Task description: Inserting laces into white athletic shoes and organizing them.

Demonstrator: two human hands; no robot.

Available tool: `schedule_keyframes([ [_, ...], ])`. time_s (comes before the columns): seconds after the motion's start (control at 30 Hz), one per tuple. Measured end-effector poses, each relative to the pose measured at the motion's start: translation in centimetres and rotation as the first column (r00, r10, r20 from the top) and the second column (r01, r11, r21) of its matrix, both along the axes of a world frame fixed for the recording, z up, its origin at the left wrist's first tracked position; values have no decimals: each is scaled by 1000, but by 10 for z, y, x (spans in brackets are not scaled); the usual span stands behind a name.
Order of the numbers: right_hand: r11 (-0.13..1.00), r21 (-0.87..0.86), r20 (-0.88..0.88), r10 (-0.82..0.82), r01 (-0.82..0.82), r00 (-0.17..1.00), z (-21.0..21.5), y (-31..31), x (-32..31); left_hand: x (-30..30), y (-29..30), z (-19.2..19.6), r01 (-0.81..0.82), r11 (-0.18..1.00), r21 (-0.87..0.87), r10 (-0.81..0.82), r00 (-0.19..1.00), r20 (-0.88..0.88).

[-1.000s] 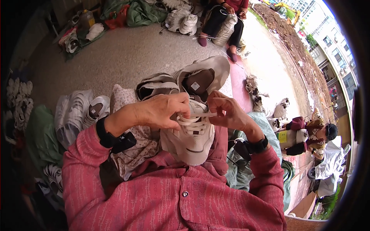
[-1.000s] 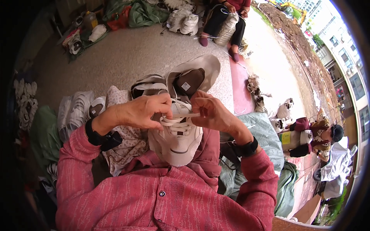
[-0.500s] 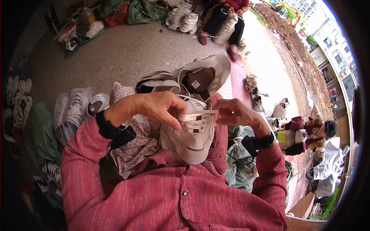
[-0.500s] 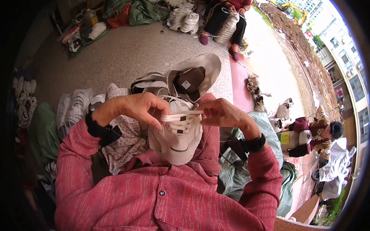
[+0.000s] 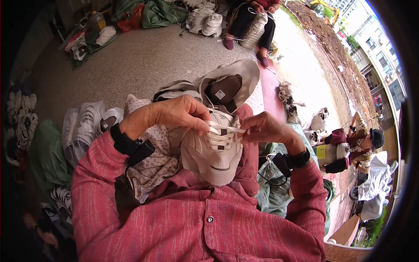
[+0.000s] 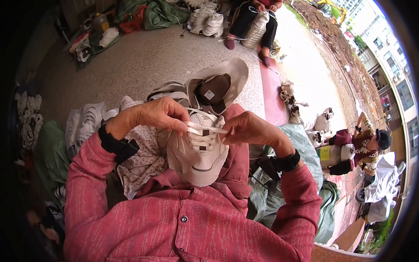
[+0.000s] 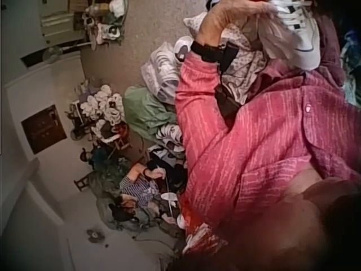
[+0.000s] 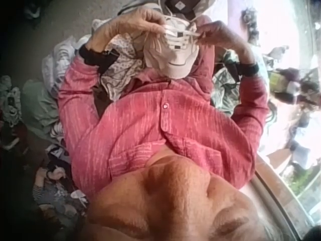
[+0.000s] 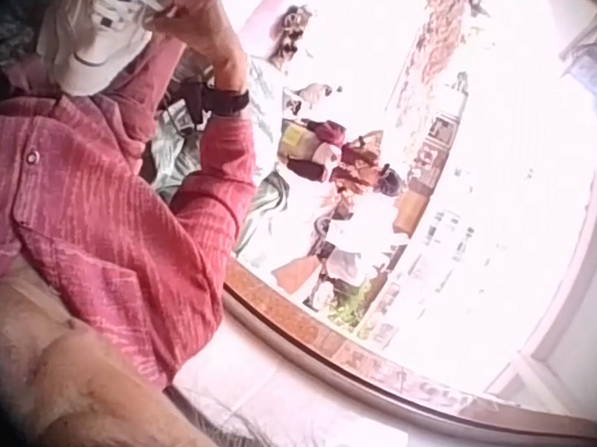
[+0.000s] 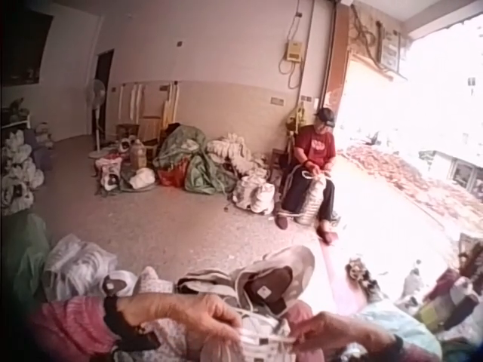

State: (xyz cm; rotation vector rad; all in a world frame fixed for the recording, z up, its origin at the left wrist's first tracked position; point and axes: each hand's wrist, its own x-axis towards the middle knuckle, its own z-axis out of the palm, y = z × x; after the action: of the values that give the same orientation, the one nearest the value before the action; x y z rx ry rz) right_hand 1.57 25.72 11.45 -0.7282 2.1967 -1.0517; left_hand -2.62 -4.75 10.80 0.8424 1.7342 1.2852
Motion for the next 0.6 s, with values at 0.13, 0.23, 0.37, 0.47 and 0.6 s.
schedule_keyframes([
  [0.13, 989, -146, -55, -16, 8, 998, 8, -7, 3, -2, -1, -2, 6, 1000, 9, -6, 1000, -6],
  [0.23, 932, -102, 99, -338, 347, 936, 15, -8, 7, -2, -3, -6, 15, 1000, -1, -15, 1000, -6],
  [0.37, 879, -92, 161, -451, 468, 878, 6, -2, 22, -2, -4, -9, 26, 1000, 4, -26, 1000, -6],
  [0.47, 854, -56, 220, -495, 518, 840, -5, -8, 39, -2, -2, -6, 34, 999, -16, -34, 999, 27],
  [0.6, 825, -56, 360, -509, 562, 782, -15, -11, 46, 0, -3, -7, 42, 999, -26, -43, 999, -29],
])
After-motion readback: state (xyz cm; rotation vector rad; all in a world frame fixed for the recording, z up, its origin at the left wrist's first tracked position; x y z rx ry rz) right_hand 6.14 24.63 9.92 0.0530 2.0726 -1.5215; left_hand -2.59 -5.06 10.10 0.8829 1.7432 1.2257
